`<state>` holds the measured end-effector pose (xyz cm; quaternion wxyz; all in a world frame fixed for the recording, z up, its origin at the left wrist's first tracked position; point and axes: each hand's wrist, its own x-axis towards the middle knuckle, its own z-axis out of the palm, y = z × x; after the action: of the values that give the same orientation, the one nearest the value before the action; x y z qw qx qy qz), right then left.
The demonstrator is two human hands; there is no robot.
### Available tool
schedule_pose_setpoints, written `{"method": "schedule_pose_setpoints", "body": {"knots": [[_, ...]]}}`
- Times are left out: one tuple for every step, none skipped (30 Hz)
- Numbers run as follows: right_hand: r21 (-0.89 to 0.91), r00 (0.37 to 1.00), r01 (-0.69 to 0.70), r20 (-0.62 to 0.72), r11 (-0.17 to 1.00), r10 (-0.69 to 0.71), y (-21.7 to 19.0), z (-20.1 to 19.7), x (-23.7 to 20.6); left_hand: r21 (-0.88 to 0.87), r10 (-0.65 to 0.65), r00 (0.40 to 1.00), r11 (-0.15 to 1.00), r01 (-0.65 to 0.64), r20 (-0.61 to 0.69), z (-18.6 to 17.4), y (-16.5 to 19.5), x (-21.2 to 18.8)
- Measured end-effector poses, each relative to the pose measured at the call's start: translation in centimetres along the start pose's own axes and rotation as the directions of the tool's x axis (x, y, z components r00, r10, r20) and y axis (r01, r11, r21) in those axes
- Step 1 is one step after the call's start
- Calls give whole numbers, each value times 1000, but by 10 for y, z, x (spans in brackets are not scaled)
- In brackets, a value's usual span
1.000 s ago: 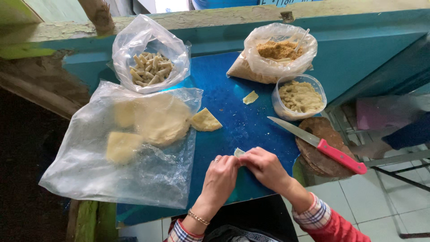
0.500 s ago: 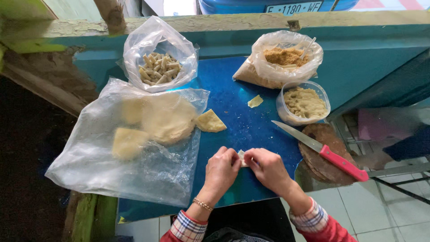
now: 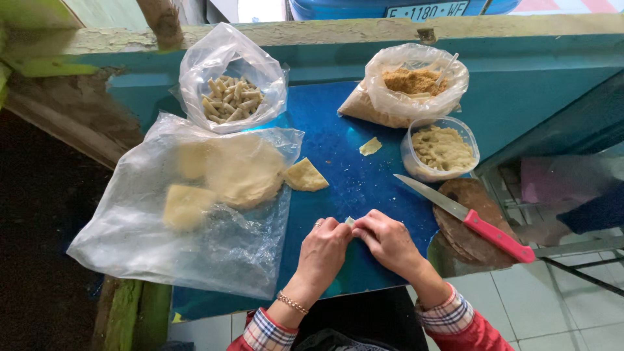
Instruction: The person folds filled pastry wrappers at a street food stall. They take a triangular dough wrapper, spoon filling from a plastic bag onto it, pinch the wrapper closed by hand, and set the finished piece on the table, repeating the cycle.
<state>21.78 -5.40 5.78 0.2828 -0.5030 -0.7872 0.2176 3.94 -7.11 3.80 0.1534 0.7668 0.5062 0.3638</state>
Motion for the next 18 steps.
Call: {"method": "schedule_pose_setpoints", "body": {"knots": [[-25,1000,1,-25,1000,-2,-1,0,-1,-2,-19,1000,1000,19,6,0,-1,1],[-51,999,-1,-50,999,-2,-3,1,-3,-6,-39,999,999,39,14,0,-2,2],[-77,997,-5,-73,997,-1,-5,0,-5,-11,-60,998,998,60,23,0,-2,4],[-116,996,53,-68,992,-61,-6,0,-6,-16,-93,995,996,93,30,0,-3,7],[-155,991,109,-61,982,-120,-7,-1,-6,-20,-126,991,992,127,36,-1,-4,10],[-194,983,165,-48,967,-177,-7,-3,-7,-26,-161,986,986,163,43,-1,-4,13],[-196,984,163,-42,967,-175,-7,-4,-6,-36,-199,978,979,202,57,-1,-3,16],[-198,984,160,-39,967,-171,-6,-5,-4,-44,-235,969,970,239,71,-2,-2,19],[-200,985,159,-35,967,-169,-6,-6,-2,-51,-271,959,960,276,85,-2,-1,20],[-195,985,159,-39,968,-170,-6,-7,-1,-70,-248,967,965,252,64,-4,-1,20],[-189,984,160,-42,969,-170,-5,-7,-1,-88,-225,973,970,228,44,-5,0,19],[-183,984,160,-46,970,-171,-5,-8,0,-106,-202,979,973,203,23,-6,0,17],[-204,982,166,-60,965,-182,-5,-7,1,-101,-155,988,983,156,13,-8,0,15],[-225,979,171,-71,959,-191,-6,-7,1,-96,-110,994,989,110,5,-10,-1,11],[-245,976,174,-82,954,-199,-6,-7,0,-91,-65,998,994,65,-1,-11,-2,8],[-283,974,171,-95,944,-205,-7,-6,0,-71,-39,999,997,38,-15,-10,-3,7],[-319,972,168,-105,933,-211,-9,-5,-1,-49,-15,1000,999,13,-28,-10,-4,5],[-354,969,165,-114,920,-218,-11,-3,-2,-28,8,999,1000,-9,-41,-9,-5,4]]}}
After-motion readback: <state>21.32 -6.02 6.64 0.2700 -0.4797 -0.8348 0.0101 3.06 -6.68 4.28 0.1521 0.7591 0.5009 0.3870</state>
